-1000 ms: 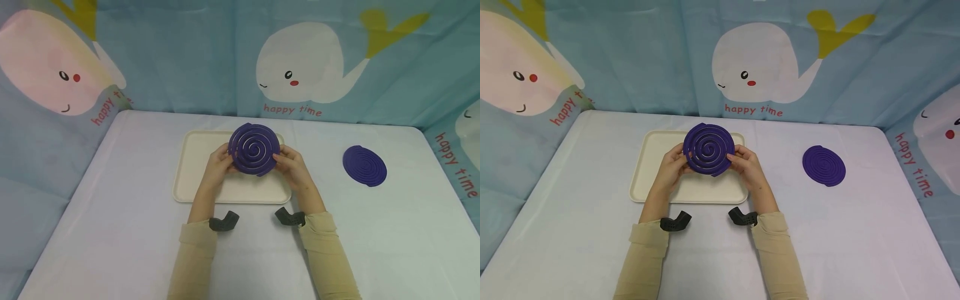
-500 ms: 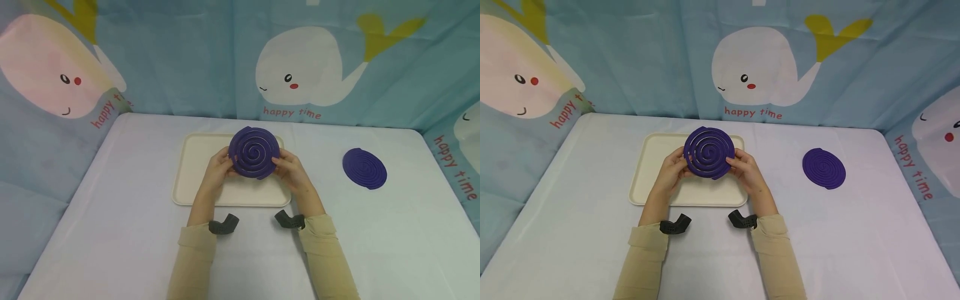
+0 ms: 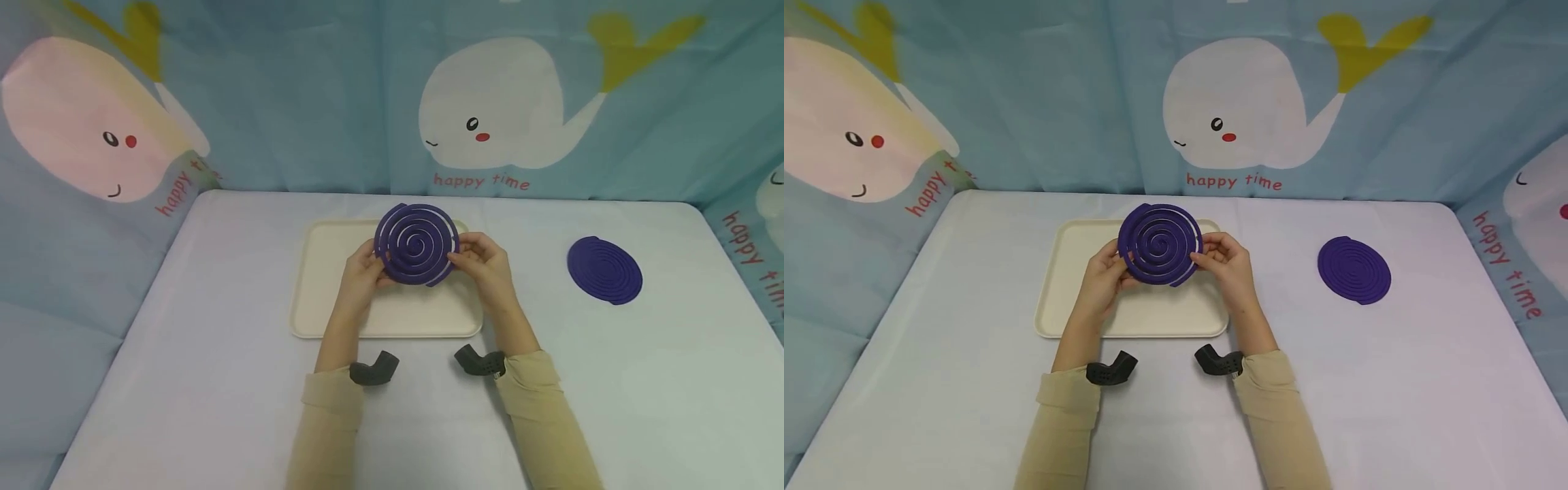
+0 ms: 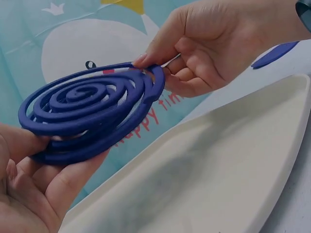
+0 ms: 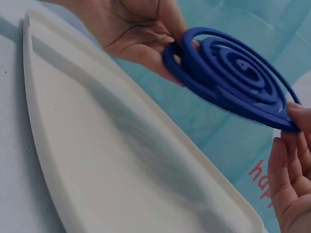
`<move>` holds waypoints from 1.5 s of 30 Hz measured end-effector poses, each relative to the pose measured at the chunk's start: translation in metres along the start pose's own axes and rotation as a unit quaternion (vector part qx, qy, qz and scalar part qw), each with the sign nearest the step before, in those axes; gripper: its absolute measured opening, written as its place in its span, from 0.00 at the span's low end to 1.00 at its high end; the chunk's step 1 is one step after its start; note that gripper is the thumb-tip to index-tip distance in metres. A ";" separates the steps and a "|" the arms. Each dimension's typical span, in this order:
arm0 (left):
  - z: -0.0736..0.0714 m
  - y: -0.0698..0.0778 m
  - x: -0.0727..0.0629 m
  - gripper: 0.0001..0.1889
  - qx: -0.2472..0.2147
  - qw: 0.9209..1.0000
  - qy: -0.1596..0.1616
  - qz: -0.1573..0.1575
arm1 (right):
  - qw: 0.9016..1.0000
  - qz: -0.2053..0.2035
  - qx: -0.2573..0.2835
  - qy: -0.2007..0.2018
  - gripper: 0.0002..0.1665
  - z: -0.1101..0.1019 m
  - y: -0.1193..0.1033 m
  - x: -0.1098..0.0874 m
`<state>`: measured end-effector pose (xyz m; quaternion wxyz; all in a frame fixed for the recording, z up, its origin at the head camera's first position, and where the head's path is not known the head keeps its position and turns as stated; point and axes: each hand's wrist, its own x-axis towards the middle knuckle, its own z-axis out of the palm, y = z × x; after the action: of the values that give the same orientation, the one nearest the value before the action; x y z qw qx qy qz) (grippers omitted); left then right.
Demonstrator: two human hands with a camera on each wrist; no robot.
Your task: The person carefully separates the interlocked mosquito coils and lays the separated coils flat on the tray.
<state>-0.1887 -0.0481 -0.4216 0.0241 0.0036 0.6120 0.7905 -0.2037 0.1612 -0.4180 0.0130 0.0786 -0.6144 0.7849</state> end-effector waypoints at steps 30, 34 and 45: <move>-0.003 0.002 -0.001 0.17 -0.020 0.999 -0.016 -0.019 | 0.997 0.079 -0.011 0.016 0.06 -0.005 0.007 0.005; -0.005 0.002 -0.001 0.16 -0.027 0.999 -0.024 -0.017 | 0.997 0.080 -0.001 0.022 0.07 -0.005 0.006 0.004; -0.005 0.002 -0.002 0.13 -0.067 0.997 -0.007 -0.028 | 0.995 0.094 0.030 0.019 0.07 -0.003 0.003 0.001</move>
<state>-0.1870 -0.0536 -0.4214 0.0502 -0.0098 0.5572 0.8288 -0.2053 0.1635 -0.4219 -0.0514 0.0065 -0.5946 0.8024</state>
